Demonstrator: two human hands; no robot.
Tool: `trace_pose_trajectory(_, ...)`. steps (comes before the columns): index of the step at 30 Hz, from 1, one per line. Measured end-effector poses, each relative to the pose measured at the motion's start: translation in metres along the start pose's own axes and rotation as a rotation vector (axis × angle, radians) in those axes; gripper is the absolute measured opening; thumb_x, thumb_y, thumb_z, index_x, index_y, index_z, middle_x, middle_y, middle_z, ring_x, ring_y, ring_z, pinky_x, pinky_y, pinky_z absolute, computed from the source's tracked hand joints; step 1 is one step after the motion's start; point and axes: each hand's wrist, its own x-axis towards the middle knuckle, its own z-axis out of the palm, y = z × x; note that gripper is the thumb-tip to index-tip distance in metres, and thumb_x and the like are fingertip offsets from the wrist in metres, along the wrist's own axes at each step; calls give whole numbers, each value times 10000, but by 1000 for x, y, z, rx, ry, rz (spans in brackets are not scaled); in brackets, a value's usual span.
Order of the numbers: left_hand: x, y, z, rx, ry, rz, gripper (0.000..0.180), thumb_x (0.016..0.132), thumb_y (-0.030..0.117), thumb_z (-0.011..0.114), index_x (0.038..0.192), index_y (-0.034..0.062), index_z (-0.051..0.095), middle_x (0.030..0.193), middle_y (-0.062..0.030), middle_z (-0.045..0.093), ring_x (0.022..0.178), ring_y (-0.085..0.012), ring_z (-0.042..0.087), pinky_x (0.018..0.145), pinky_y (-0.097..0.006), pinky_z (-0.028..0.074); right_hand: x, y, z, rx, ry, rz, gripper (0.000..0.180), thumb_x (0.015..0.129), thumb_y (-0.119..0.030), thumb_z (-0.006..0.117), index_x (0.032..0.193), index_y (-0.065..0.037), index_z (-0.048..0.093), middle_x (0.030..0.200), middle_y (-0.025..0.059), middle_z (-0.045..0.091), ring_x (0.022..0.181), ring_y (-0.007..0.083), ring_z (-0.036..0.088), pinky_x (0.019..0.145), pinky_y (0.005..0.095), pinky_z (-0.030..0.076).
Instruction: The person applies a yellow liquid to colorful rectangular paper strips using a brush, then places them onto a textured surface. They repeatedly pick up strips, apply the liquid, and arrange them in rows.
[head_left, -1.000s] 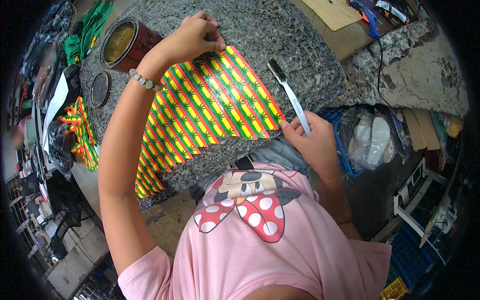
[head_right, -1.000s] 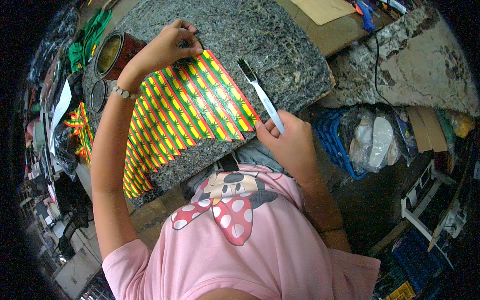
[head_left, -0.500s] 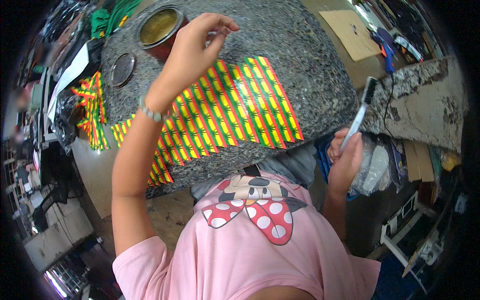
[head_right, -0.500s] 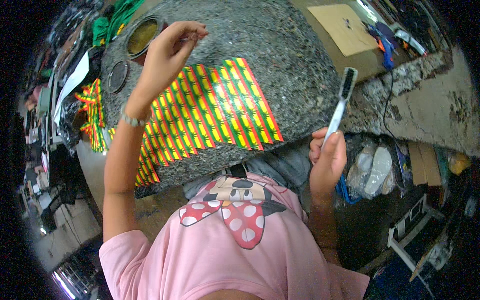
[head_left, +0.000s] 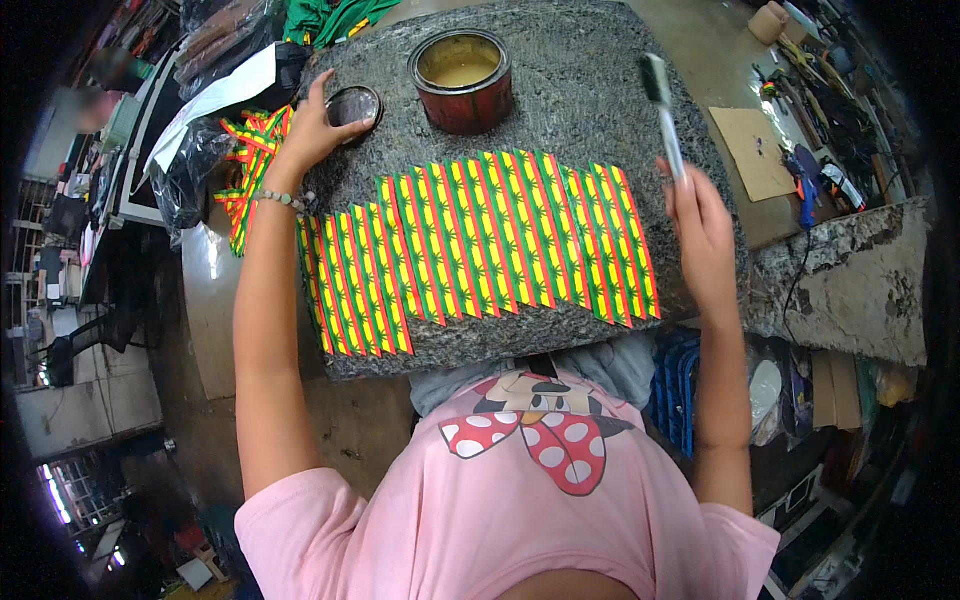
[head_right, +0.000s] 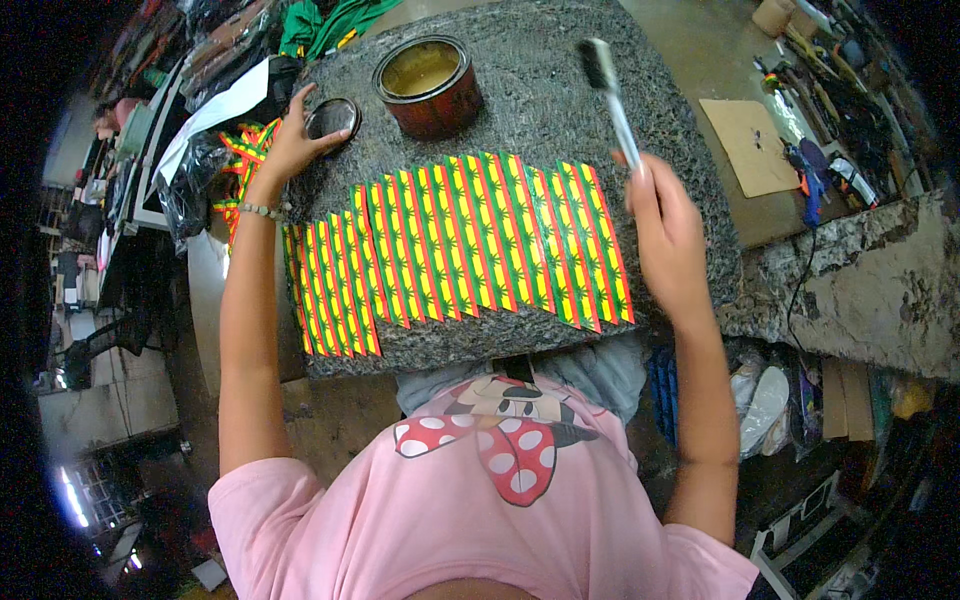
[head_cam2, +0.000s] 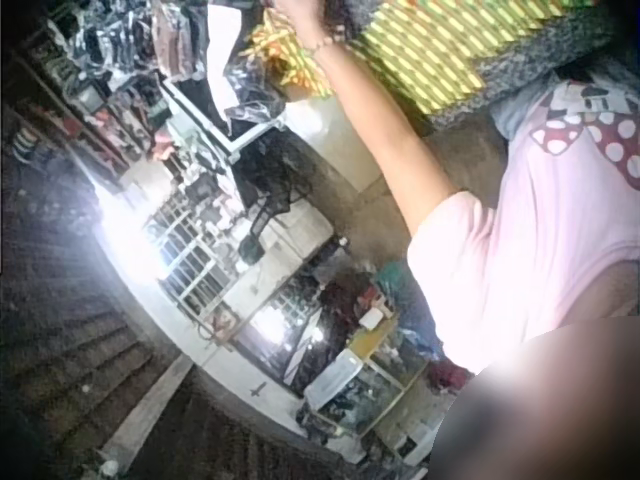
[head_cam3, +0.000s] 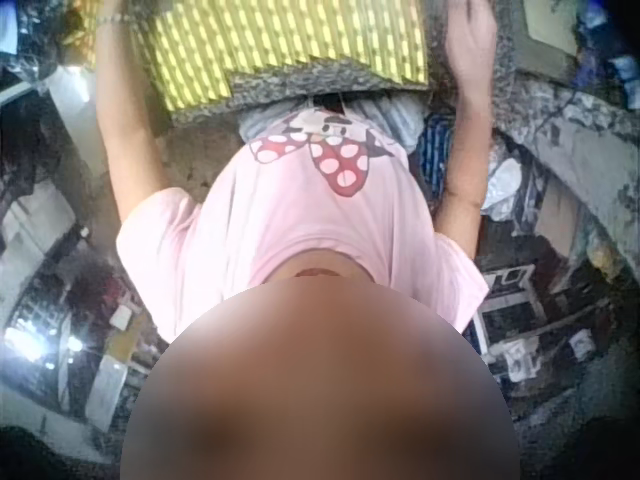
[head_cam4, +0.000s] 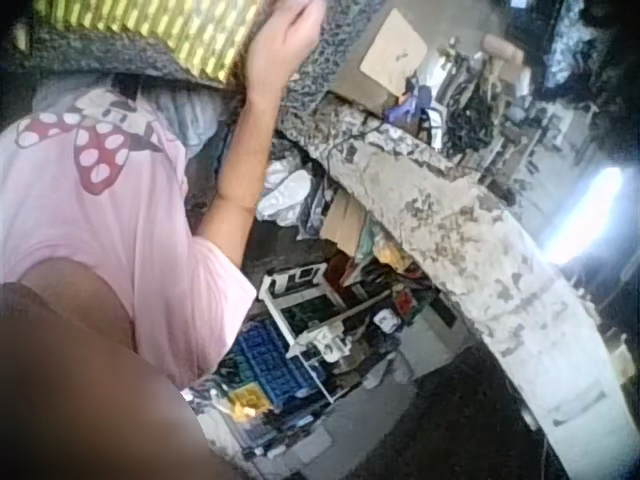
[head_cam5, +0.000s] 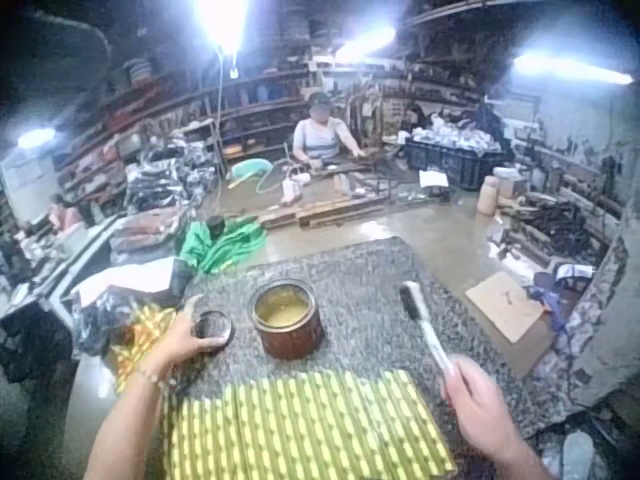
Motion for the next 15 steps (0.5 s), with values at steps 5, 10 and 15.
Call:
trace_pose_trajectory(5,19,52,-43,-443,267,-108,458,745,200,834,1123,-4,676,1098,-135,711,934,-191,699,811,-315,554,50,-14,26,112,-113,-124,320,1044,-256,473,1157,-7,641,734,-57,397,669,43,361,598,226,320)
trace_pose_trajectory(10,11,154,-6,-342,240,632,723,685,-89,537,1367,151,563,1360,-189,520,1272,-333,501,1037,-386,433,77,-35,43,84,-127,-169,330,1042,-276,478,1145,-24,665,701,-71,384,636,41,348,566,234,295)
trace_pose_trajectory(15,-6,182,13,195,155,446,658,911,674,448,1467,322,428,1544,-199,338,1410,-430,326,1089,-631,246,93,-34,34,91,-227,-122,359,1048,-314,469,1196,-36,640,725,-81,401,589,3,334,510,184,278)
